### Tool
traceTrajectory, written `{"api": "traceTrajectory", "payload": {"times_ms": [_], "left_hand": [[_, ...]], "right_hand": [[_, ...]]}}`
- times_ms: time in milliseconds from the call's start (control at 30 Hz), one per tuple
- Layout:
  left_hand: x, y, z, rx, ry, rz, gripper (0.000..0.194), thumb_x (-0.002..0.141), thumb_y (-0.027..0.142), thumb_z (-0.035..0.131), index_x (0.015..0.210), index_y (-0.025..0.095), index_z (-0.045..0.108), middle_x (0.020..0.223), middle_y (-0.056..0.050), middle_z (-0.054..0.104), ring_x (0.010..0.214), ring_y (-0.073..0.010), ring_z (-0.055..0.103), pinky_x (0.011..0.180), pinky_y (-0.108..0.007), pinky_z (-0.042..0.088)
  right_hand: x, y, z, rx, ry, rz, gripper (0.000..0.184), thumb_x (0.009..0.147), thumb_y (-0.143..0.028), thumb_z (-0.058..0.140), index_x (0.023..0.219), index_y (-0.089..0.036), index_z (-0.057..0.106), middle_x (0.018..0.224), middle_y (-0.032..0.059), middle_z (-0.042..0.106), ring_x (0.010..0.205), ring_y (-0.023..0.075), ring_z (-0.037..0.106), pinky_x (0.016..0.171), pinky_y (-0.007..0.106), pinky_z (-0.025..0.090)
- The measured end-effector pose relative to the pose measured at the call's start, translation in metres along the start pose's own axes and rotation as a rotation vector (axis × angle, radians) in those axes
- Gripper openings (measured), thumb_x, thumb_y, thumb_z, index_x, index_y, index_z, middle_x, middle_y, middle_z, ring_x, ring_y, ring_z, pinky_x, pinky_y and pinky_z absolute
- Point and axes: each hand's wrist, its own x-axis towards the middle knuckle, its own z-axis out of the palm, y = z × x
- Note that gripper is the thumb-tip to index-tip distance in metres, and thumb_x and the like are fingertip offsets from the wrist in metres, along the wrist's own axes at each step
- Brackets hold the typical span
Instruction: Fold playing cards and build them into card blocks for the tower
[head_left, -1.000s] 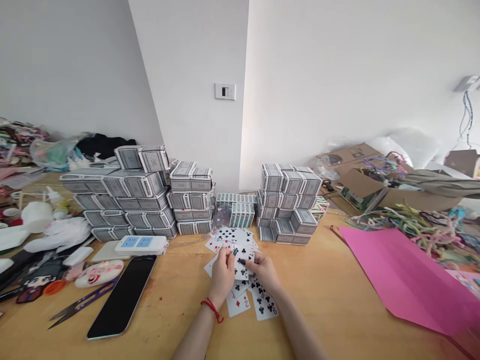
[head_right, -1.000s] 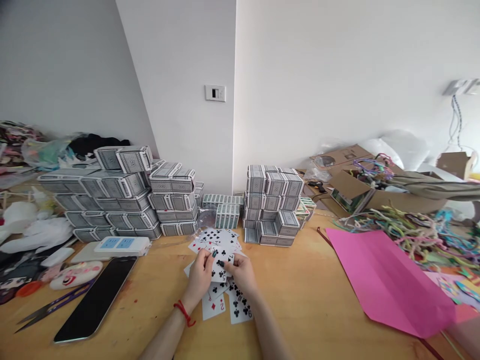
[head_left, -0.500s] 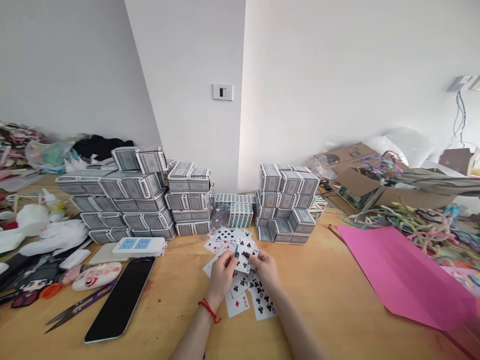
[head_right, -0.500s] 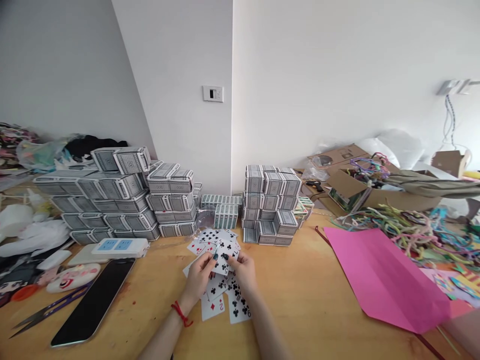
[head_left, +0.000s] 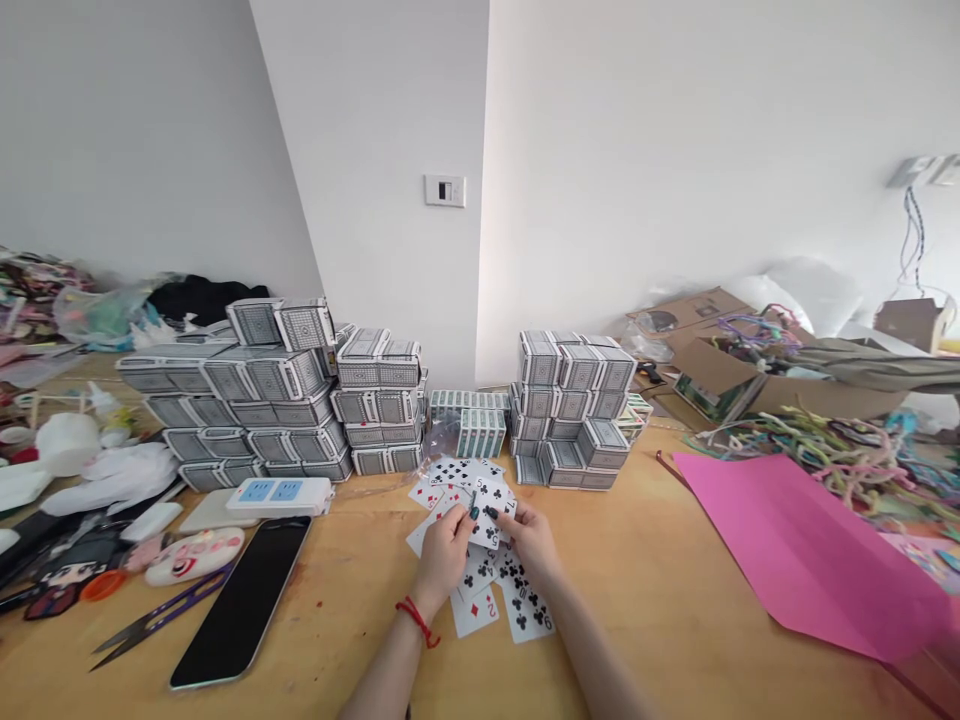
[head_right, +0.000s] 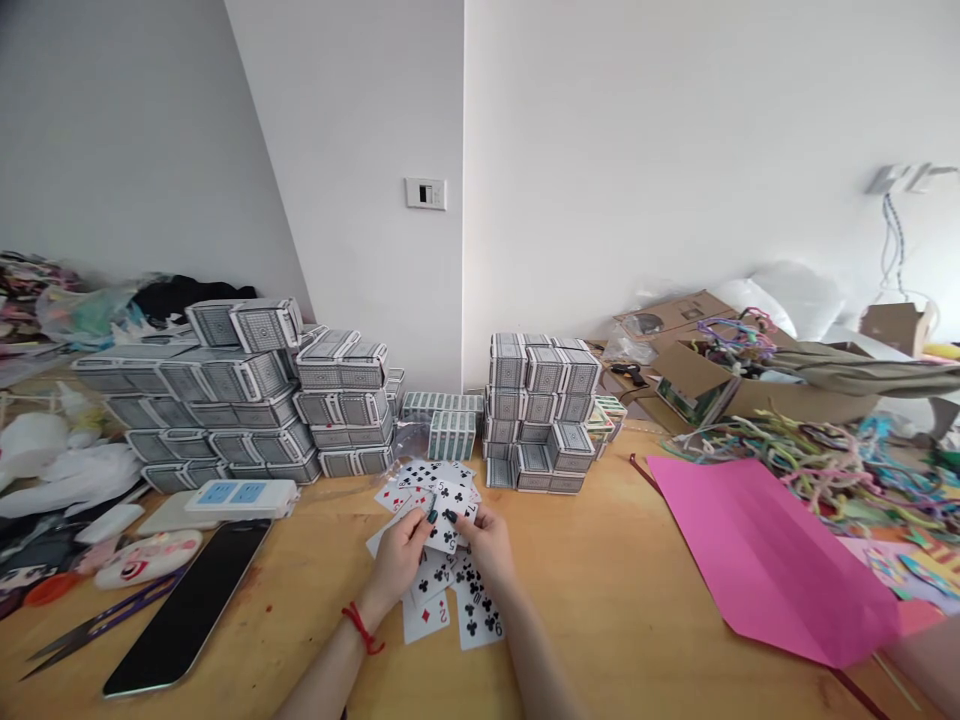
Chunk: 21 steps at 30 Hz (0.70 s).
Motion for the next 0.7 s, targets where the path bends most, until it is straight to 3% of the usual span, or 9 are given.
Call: {"api": "traceTrajectory", "payload": {"times_ms": [133, 333, 500, 700], "left_hand": [[-0.0001, -0.0001, -0.0015, -0.137, -0.02, -0.054, 0.032, 0.075, 0.04, 0.047, 0.052, 0.021, 0.036, 0.044, 0.005, 0.039, 0.045, -0.0114, 0.039, 0.047, -0.024, 0.03], [0.0042, -0.0012, -0.0051, -0.173, 0.059, -0.053, 0.039, 0.078, 0.051, 0.034, 0.057, 0.019, 0.044, 0.055, 0.002, 0.046, 0.052, -0.0126, 0.044, 0.049, -0.024, 0.035], [0.0036, -0.0025, -0.0021, -0.057, 0.1, -0.024, 0.036, 0.076, 0.045, 0.043, 0.053, 0.021, 0.032, 0.049, 0.006, 0.034, 0.049, -0.0108, 0.034, 0.048, -0.023, 0.028], [0.0013, -0.0024, -0.0015, 0.067, 0.094, 0.022, 0.032, 0.079, 0.036, 0.041, 0.053, 0.021, 0.034, 0.048, 0.005, 0.038, 0.049, -0.0118, 0.035, 0.05, -0.025, 0.024]], "right_hand": [[-0.0001, -0.0008, -0.0001, -0.012, -0.015, 0.008, 0.033, 0.061, -0.04, 0.073, 0.081, -0.015, 0.064, 0.07, 0.0037, 0.067, 0.058, 0.0146, 0.059, 0.058, 0.027, 0.048], [-0.0013, -0.0004, 0.0012, -0.056, -0.044, 0.033, 0.034, 0.058, -0.043, 0.075, 0.072, -0.015, 0.062, 0.064, 0.0021, 0.065, 0.053, 0.0131, 0.056, 0.05, 0.024, 0.045], [-0.0046, -0.0026, 0.0047, -0.094, -0.081, 0.053, 0.037, 0.053, -0.044, 0.076, 0.071, -0.015, 0.061, 0.054, -0.0017, 0.06, 0.042, 0.0099, 0.049, 0.04, 0.022, 0.04], [-0.0073, -0.0059, 0.0059, -0.087, -0.083, 0.059, 0.036, 0.055, -0.047, 0.075, 0.065, -0.016, 0.06, 0.054, -0.0026, 0.059, 0.045, 0.0108, 0.049, 0.043, 0.022, 0.038]]}}
